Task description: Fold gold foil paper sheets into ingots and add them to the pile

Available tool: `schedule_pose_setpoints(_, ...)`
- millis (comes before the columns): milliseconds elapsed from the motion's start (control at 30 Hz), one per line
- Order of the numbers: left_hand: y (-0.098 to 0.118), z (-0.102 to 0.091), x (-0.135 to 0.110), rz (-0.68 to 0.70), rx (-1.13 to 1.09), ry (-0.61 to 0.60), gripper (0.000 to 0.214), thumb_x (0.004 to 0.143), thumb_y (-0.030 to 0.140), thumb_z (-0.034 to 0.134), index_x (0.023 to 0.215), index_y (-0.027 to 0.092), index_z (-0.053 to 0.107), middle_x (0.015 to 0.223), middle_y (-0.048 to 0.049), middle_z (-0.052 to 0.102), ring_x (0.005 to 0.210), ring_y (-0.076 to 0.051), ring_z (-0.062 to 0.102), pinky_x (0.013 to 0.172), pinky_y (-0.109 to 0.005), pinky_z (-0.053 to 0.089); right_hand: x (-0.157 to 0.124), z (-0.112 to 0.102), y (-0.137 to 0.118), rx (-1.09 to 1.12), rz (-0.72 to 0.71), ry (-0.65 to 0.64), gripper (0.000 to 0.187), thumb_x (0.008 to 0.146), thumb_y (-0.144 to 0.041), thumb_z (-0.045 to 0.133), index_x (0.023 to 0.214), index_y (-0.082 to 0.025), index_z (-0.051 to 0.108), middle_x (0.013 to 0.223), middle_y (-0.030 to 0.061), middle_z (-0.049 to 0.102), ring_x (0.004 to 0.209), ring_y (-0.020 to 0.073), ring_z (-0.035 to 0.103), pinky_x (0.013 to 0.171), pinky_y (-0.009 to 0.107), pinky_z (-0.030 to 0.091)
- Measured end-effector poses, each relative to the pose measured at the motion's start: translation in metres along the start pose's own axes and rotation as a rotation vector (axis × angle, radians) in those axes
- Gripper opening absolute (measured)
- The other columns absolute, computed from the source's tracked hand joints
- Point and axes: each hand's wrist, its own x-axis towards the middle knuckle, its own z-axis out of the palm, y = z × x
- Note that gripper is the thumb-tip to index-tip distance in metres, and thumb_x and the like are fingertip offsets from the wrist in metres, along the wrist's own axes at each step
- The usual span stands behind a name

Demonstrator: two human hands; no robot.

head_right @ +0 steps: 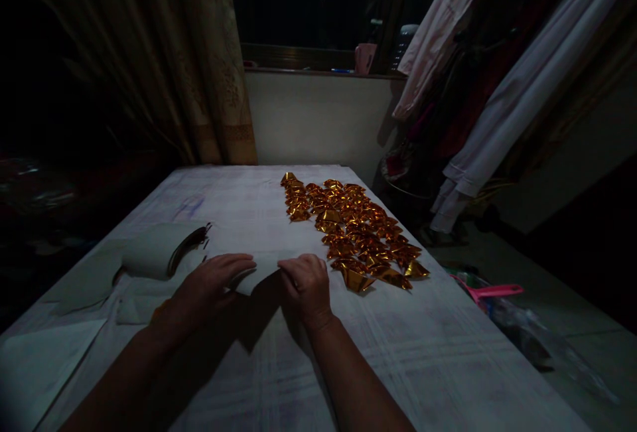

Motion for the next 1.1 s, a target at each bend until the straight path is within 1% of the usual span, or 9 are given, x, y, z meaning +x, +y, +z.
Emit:
schedule_pose_setpoints(167, -0.021, -0.004, 0.001, 0.021, 0.032, -0.033, 0.044, 0.078, 0.005, 0.062, 0.114, 0.027, 0.074, 0.121, -0.0058, 0.074, 0.112, -0.026, 0.069, 0.102, -0.042, 0.050, -0.002, 0.004, 0.006, 0.041, 0.054, -0.030, 0.026, 0.092, -0.015, 0.058, 0.108, -0.027, 0.075, 0.094, 0.0040, 0.075, 0.093, 0.0213, 0.062, 0.083, 0.035, 0.047)
schedule_pose_setpoints(333, -0.006, -0.005, 0.001, -0.024, 0.100, -0.087, 0.035, 0.081, 0.004, 0.059, 0.103, 0.025, 0.077, 0.109, -0.0080, 0.078, 0.103, -0.028, 0.071, 0.093, -0.041, 0.053, -0.001, -0.008, -0.003, -0.111, 0.128, -0.313, 0.045, 0.084, -0.017, 0.067, 0.129, -0.025, 0.066, 0.083, 0.0033, 0.073, 0.081, 0.0222, 0.062, 0.077, 0.035, 0.047)
schedule_pose_setpoints(433, 0.006, -0.007, -0.001, -0.078, 0.107, -0.143, 0.029, 0.079, 0.005, 0.058, 0.096, 0.022, 0.076, 0.101, -0.0090, 0.078, 0.097, -0.028, 0.072, 0.089, -0.039, 0.052, -0.002, -0.020, -0.011, -0.062, 0.033, -0.412, 0.052, 0.078, -0.017, 0.072, 0.129, -0.026, 0.065, 0.102, 0.0059, 0.072, 0.094, 0.0230, 0.063, 0.082, 0.035, 0.049)
schedule_pose_setpoints(500, 0.011, -0.007, -0.005, -0.131, 0.083, -0.188, 0.027, 0.078, 0.008, 0.058, 0.093, 0.023, 0.076, 0.096, -0.0081, 0.077, 0.093, -0.026, 0.072, 0.085, -0.035, 0.051, -0.002, -0.026, -0.015, 0.019, -0.041, -0.445, 0.050, 0.076, -0.015, 0.072, 0.124, -0.027, 0.068, 0.115, 0.0071, 0.069, 0.102, 0.0227, 0.062, 0.084, 0.034, 0.050)
schedule_pose_setpoints(567, 0.013, -0.007, -0.009, -0.185, 0.061, -0.265, 0.028, 0.077, 0.011, 0.057, 0.093, 0.024, 0.075, 0.092, -0.0068, 0.078, 0.089, -0.025, 0.071, 0.078, -0.032, 0.050, -0.002, -0.028, -0.018, 0.108, -0.060, -0.493, 0.038, 0.078, -0.014, 0.068, 0.113, -0.027, 0.073, 0.115, 0.0056, 0.071, 0.101, 0.0210, 0.065, 0.085, 0.032, 0.051)
schedule_pose_setpoints(667, 0.013, -0.006, -0.015, -0.227, 0.011, -0.362, 0.029, 0.079, 0.015, 0.054, 0.094, 0.027, 0.075, 0.092, -0.0042, 0.078, 0.087, -0.024, 0.071, 0.071, -0.028, 0.046, -0.001, -0.027, -0.022, 0.194, 0.053, -0.612, 0.027, 0.083, -0.012, 0.058, 0.096, -0.027, 0.076, 0.094, 0.0005, 0.076, 0.087, 0.0171, 0.069, 0.076, 0.026, 0.050)
schedule_pose_setpoints(733, 0.011, -0.005, -0.017, -0.246, -0.049, -0.366, 0.027, 0.082, 0.018, 0.052, 0.095, 0.027, 0.074, 0.092, -0.0028, 0.078, 0.085, -0.021, 0.071, 0.070, -0.026, 0.044, 0.001, -0.025, -0.024, 0.193, 0.179, -0.666, 0.024, 0.085, -0.013, 0.057, 0.091, -0.026, 0.076, 0.082, -0.0019, 0.076, 0.076, 0.0155, 0.069, 0.066, 0.023, 0.046)
schedule_pose_setpoints(867, 0.005, -0.001, -0.012, -0.293, -0.155, -0.327, 0.026, 0.092, 0.030, 0.047, 0.092, 0.024, 0.072, 0.089, -0.0041, 0.076, 0.080, -0.020, 0.069, 0.068, -0.026, 0.043, 0.004, -0.020, -0.027, 0.084, 0.352, -0.623, 0.016, 0.082, -0.018, 0.065, 0.092, -0.026, 0.073, 0.075, -0.0029, 0.073, 0.066, 0.0150, 0.065, 0.058, 0.022, 0.039)
schedule_pose_setpoints(1100, 0.001, 0.014, 0.009, -0.354, -0.036, -0.300, 0.023, 0.094, 0.034, 0.049, 0.093, 0.023, 0.069, 0.085, -0.0041, 0.074, 0.079, -0.021, 0.066, 0.064, -0.028, 0.038, 0.016, -0.013, -0.024, -0.056, 0.311, -0.580, 0.008, 0.087, -0.025, 0.065, 0.087, -0.027, 0.073, 0.082, -0.0007, 0.075, 0.073, 0.0170, 0.066, 0.061, 0.025, 0.037)
